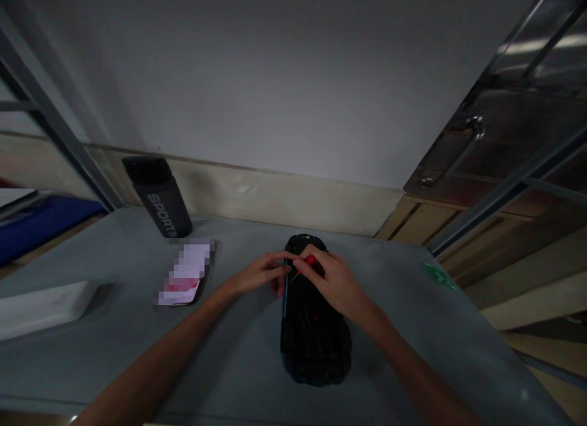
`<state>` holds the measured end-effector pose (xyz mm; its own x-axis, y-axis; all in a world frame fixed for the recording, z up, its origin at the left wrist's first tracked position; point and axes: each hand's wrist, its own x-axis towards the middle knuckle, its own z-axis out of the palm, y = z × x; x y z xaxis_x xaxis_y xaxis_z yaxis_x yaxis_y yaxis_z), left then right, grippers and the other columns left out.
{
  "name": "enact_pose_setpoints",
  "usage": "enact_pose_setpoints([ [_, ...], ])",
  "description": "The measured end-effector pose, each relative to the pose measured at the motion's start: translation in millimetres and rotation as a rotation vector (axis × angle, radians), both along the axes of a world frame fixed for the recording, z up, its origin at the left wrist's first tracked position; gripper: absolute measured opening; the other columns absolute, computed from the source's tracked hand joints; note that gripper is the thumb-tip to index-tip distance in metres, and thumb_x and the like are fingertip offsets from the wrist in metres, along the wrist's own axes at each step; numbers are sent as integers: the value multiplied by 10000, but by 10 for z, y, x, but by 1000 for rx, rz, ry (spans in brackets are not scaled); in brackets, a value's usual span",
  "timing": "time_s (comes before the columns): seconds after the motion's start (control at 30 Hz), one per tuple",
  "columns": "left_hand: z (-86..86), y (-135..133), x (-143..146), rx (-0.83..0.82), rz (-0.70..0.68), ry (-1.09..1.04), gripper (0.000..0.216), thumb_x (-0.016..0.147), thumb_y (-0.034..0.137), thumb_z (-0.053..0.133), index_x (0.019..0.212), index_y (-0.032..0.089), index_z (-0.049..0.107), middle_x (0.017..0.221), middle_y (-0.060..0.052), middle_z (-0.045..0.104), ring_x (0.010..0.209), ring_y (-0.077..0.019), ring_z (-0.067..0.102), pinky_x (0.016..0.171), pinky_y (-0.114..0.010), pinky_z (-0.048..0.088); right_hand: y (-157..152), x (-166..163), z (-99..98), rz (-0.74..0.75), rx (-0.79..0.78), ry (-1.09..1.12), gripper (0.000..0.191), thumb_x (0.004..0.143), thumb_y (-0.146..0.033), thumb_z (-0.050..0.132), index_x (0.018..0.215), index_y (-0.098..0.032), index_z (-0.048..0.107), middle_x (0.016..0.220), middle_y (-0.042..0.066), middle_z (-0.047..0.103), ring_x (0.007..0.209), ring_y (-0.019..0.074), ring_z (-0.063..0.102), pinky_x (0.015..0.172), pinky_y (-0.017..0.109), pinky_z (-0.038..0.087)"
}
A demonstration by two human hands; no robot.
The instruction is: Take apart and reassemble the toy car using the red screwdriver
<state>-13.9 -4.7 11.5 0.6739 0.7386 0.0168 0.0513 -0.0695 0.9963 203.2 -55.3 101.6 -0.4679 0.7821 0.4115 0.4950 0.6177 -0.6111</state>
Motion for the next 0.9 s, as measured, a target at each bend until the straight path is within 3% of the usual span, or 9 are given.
enact_pose_setpoints([
  [0.13, 18, -1, 4, 8, -20, -9, 643, 997, 619, 625, 1439, 153, 602, 631, -18, 718, 539, -167, 684, 552, -241, 518, 35, -28, 73, 37, 0, -101, 210, 1081, -299, 588, 879, -243, 596, 840, -11, 718, 766, 166, 687, 726, 286, 493],
  [0.3, 52, -18, 12, 40, -26, -2, 539, 1018, 591, 596, 1300, 136, 657, 633, -27, 712, 533, -167, 658, 547, -255, 507, 69, -95, 204, 16, 90, -309, 9, 1051, -250, 631, 1053, -242, 634, 844, -8, 750, 739, 179, 714, 682, 287, 472],
  [0.53, 27, -34, 15, 14, 3, -9, 383, 1013, 531, 616, 1096, 160, 664, 631, -11, 691, 545, -159, 661, 533, -238, 482, 49, -262, 338, -116, 218, -629, 149, 1069, -297, 594, 991, -214, 690, 753, 41, 760, 622, 213, 699, 566, 319, 377],
  [0.63, 43, -32, 13, 12, 1, -8, 372, 1004, 515, 626, 1117, 162, 658, 641, -16, 699, 554, -164, 666, 543, -240, 473, 7, -268, 390, -145, 203, -632, 113, 1044, -240, 597, 992, -187, 682, 780, 66, 763, 665, 224, 709, 594, 333, 405],
  [0.77, 59, -20, 6, 17, -16, 27, 288, 1009, 435, 607, 1055, 159, 673, 614, -13, 688, 547, -168, 656, 556, -246, 453, -20, -204, 445, -28, 179, -584, 73, 1010, -146, 610, 1037, -188, 664, 911, 65, 787, 822, 224, 735, 694, 330, 456],
  [0.9, 50, -22, -4, 8, 16, 43, 260, 1015, 394, 580, 980, 153, 672, 622, -25, 694, 566, -178, 665, 565, -247, 460, -16, -180, 447, -7, 166, -599, 145, 1093, -219, 539, 1098, -185, 679, 875, 59, 786, 739, 211, 728, 624, 326, 425],
])
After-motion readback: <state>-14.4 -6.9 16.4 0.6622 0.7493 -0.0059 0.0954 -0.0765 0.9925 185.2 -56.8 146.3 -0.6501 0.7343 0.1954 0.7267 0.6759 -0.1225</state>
